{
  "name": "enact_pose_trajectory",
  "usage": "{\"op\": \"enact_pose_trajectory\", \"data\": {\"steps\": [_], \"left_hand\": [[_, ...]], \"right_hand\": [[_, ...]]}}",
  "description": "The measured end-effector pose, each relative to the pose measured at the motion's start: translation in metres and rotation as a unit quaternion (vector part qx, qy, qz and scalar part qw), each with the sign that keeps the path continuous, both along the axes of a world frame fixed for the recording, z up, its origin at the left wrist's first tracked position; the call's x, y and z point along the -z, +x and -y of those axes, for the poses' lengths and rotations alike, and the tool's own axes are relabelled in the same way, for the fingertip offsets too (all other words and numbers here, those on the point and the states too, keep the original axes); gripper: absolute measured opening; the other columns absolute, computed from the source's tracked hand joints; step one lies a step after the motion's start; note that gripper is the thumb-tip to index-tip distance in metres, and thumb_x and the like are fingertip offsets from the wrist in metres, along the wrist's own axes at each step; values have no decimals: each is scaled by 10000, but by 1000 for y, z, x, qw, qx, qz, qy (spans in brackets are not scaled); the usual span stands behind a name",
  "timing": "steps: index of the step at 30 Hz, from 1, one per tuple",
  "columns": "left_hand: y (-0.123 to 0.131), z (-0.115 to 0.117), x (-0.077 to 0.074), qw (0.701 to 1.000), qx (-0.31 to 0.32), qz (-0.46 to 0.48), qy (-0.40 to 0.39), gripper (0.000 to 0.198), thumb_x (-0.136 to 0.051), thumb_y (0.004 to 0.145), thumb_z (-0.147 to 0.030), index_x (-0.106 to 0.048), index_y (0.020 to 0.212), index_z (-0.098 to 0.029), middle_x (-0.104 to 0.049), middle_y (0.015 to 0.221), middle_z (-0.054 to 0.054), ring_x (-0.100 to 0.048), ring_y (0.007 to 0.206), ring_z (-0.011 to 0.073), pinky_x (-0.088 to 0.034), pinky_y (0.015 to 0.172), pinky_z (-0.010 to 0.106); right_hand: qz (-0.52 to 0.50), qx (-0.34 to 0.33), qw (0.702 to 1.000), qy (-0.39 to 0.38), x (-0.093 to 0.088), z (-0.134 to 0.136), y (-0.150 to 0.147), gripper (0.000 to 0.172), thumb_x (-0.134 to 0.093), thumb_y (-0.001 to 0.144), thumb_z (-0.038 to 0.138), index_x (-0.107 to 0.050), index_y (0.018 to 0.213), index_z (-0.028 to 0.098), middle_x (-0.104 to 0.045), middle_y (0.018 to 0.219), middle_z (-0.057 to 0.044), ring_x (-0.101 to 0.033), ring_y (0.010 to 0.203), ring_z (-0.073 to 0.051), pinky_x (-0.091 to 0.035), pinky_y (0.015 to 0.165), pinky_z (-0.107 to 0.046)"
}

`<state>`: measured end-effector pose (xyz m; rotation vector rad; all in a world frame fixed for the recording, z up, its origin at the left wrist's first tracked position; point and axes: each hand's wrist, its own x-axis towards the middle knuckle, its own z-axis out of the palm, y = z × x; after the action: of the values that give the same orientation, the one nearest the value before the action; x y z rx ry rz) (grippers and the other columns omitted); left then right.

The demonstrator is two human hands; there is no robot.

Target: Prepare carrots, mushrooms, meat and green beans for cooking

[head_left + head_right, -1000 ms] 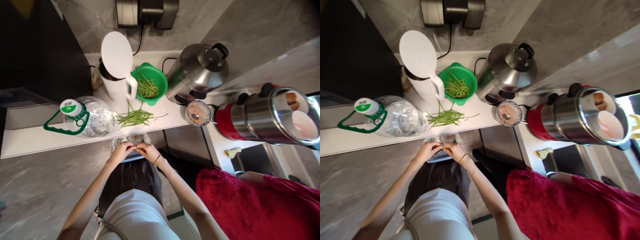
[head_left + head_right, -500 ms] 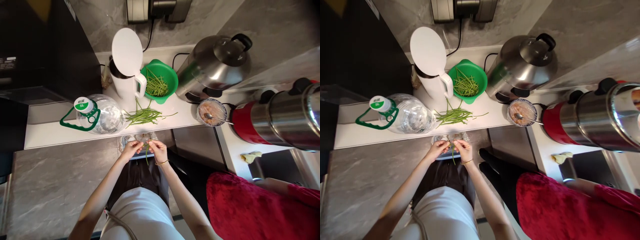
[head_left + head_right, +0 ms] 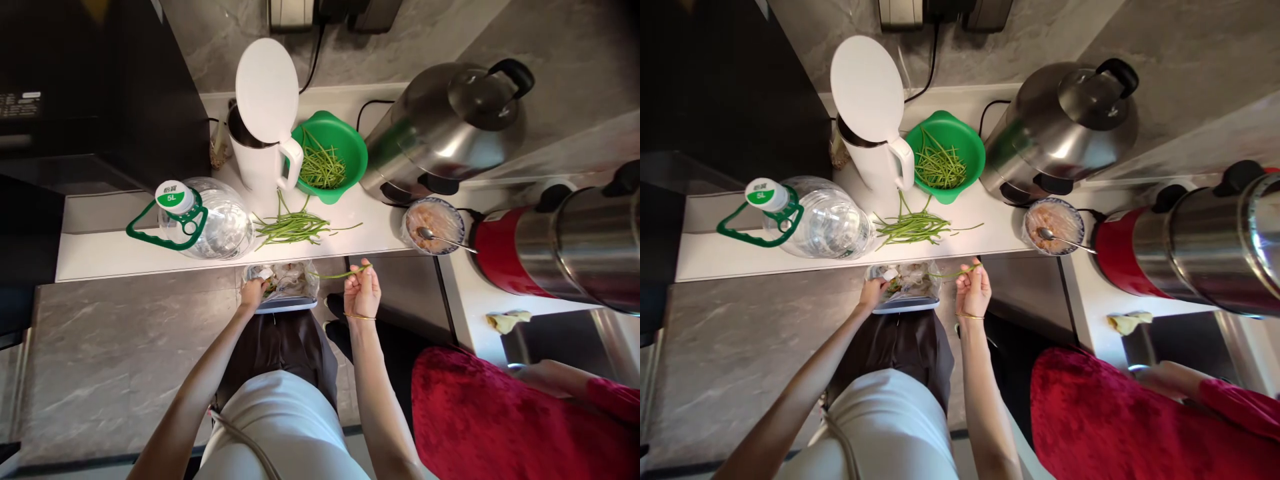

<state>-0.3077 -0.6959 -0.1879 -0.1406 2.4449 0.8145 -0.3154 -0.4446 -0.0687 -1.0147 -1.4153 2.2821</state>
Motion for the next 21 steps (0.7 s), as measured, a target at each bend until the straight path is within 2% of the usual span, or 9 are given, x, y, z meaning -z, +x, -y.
{"op": "enact_pose_trajectory", "data": {"steps": [3, 6, 8, 9, 12, 15, 17, 21], "left_hand": [[0, -7, 1, 999, 5, 21, -41, 210, -538, 847, -263, -699, 871, -130, -676, 880, 142, -635, 912, 258, -452, 844, 375], [-1, -16, -15, 1000, 14, -5, -25, 232, -513, 860, -274, -706, 900, -151, -673, 994, 146, -615, 982, 268, -451, 871, 392], [-4, -25, -38, 998, -7, -29, 56, 232, -508, 863, -284, -712, 884, -176, -694, 947, 107, -632, 924, 232, -469, 854, 364], [-6, -30, -52, 992, -30, -29, 122, 233, -517, 860, -307, -713, 871, -182, -704, 895, 84, -642, 870, 208, -484, 827, 339], [-14, -43, -93, 936, -125, 39, 328, 323, -575, 816, -434, -704, 930, -162, -716, 823, 62, -661, 774, 180, -518, 680, 271], [-21, -47, -120, 893, -155, 115, 406, 399, -661, 737, -472, -708, 924, -123, -718, 773, 71, -667, 733, 177, -513, 588, 233], [-23, -46, -128, 885, -157, 138, 416, 388, -696, 706, -464, -715, 876, -116, -717, 753, 71, -659, 689, 157, -514, 569, 221], [-23, -42, -128, 880, -156, 158, 419, 354, -720, 685, -445, -713, 818, -116, -712, 722, 60, -629, 598, 118, -523, 555, 219]], "right_hand": [[7, -75, 997, 4, -6, -1, 3, 376, -760, 675, 351, -633, 1003, 218, -700, 783, 7, -588, 534, -50, -493, 501, -155], [20, -182, 983, 29, -6, 7, 8, 291, -790, 642, 318, -630, 848, 190, -716, 762, -20, -619, 528, -95, -488, 462, -188], [25, -239, 967, 85, -2, 15, 12, 244, -770, 669, 334, -633, 802, 182, -717, 748, -30, -626, 525, -118, -468, 429, -199], [24, -263, 956, 129, 1, 19, 14, 224, -754, 689, 339, -649, 809, 182, -714, 740, -31, -628, 534, -125, -465, 430, -205], [-11, -321, 899, 296, 5, 28, 18, 161, -709, 747, 320, -708, 852, 199, -706, 764, -34, -630, 600, -131, -506, 528, -237], [-87, -367, 834, 403, 5, 30, 19, 124, -645, 812, 263, -724, 903, 231, -702, 836, -41, -637, 693, -140, -533, 648, -267], [-130, -386, 807, 427, 5, 30, 19, 152, -604, 844, 231, -718, 944, 248, -698, 864, -45, -649, 761, -150, -543, 701, -282], [-176, -414, 766, 459, 6, 27, 19, 200, -578, 861, 193, -708, 997, 258, -694, 901, -53, -654, 822, -158, -549, 755, -292]]}}
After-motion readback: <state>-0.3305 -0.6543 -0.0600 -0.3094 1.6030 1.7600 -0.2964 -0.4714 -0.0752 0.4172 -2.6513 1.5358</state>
